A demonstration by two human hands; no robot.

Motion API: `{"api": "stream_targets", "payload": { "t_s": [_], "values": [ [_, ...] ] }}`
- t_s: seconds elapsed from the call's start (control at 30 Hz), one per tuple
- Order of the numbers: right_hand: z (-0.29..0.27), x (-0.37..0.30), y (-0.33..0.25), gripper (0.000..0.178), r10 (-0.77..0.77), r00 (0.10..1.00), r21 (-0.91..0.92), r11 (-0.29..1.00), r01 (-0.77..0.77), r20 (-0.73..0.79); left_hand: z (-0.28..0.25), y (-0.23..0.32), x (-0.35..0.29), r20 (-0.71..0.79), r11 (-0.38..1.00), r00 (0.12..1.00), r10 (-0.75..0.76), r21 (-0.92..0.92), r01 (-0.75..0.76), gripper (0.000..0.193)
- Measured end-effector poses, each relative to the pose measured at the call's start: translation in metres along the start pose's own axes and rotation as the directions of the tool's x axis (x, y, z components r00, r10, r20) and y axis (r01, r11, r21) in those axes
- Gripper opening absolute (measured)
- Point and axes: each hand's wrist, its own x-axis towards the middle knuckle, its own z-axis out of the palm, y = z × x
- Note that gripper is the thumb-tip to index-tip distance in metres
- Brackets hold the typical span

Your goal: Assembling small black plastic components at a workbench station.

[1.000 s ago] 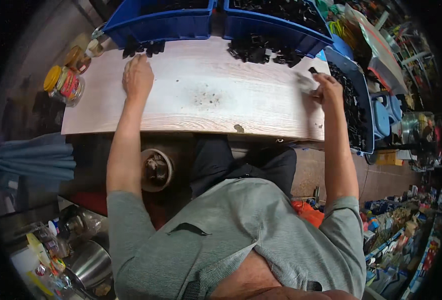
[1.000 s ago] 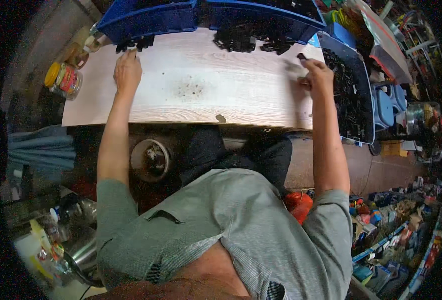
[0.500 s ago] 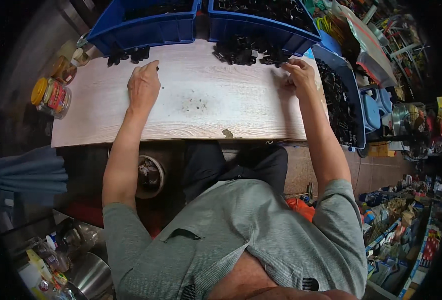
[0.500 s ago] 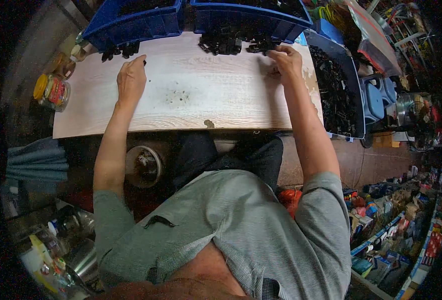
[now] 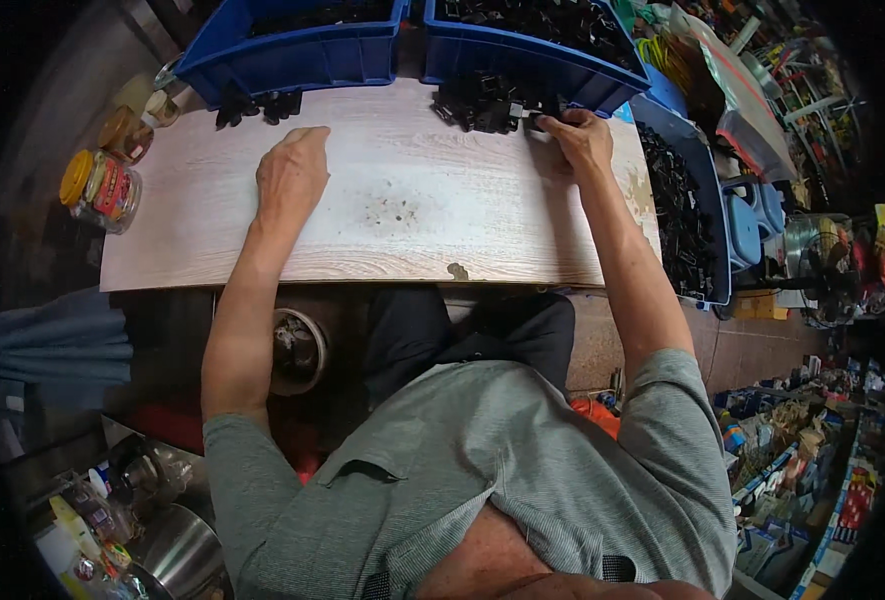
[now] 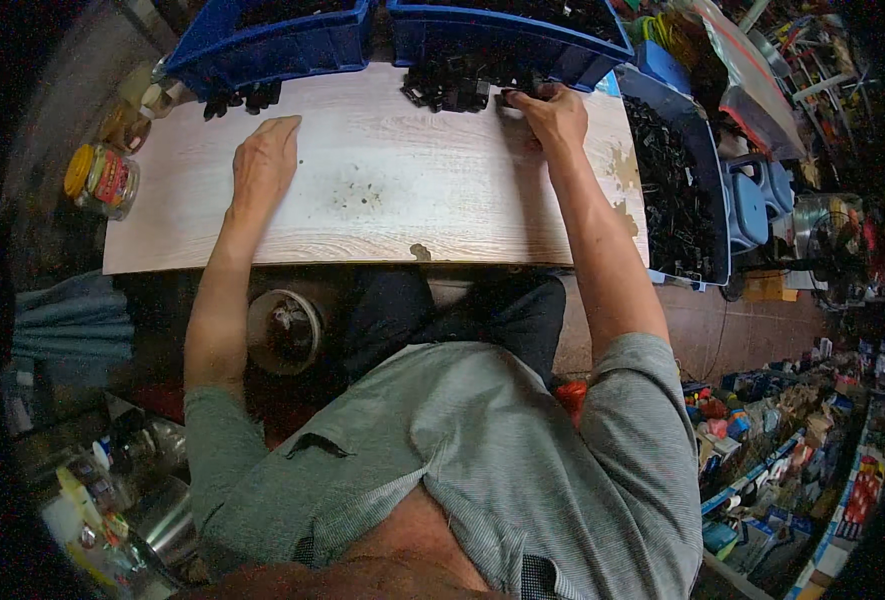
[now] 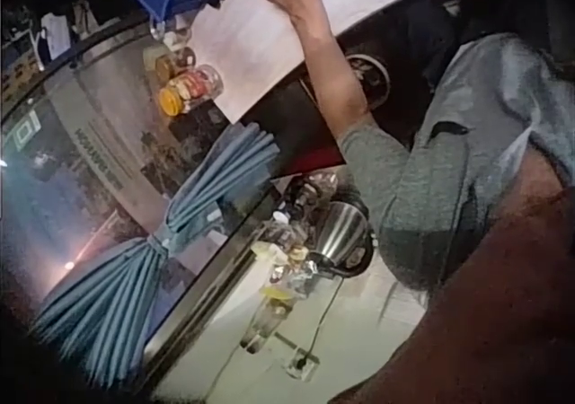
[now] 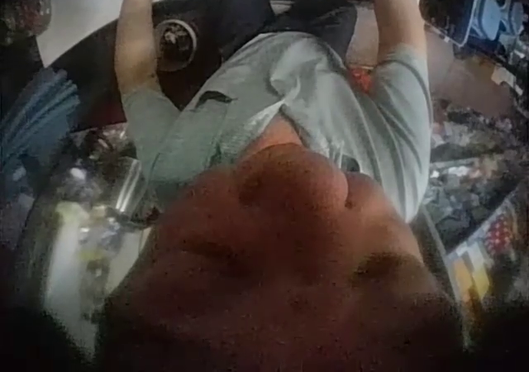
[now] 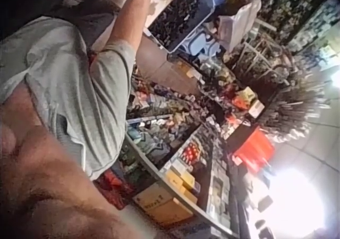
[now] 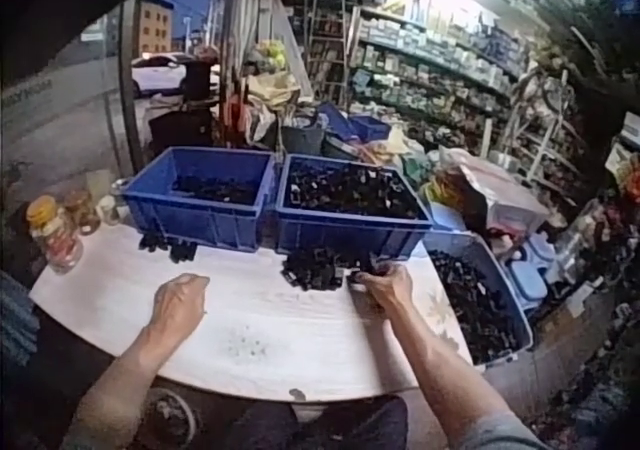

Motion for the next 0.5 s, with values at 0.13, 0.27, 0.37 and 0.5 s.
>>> {"api": "stream_targets", "payload": {
  "t_s": [0.13, 0.27, 0.37, 0.5],
  "values": [
    [0.004, 0.020, 0.026, 0.049, -0.121, 0.988, -0.031, 0.993, 0.118, -0.099, 0.002, 0.003, 0.002, -0.093, 0.980, 0.996, 0.009, -0.197, -0.027, 0.022],
    [-0.002, -0.002, 0.010, 0.025, 0.055, 0.998, 0.330, 0.943, -0.052, -0.001, -0.004, -0.015, -0.003, -0.077, 0.951, 0.992, -0.104, -0.298, 0.077, 0.029],
    [-0.020, -0.020, 0.011, 0.025, 0.051, 0.997, 0.394, 0.917, -0.067, 0.051, -0.010, -0.018, -0.011, -0.079, 0.958, 0.996, -0.038, -0.286, 0.014, 0.032],
    [-0.030, -0.054, 0.011, 0.024, 0.064, 0.974, 0.457, 0.875, -0.159, 0.216, -0.014, -0.004, -0.018, -0.052, 0.962, 0.973, 0.225, -0.144, -0.231, 0.036]
  ]
}}
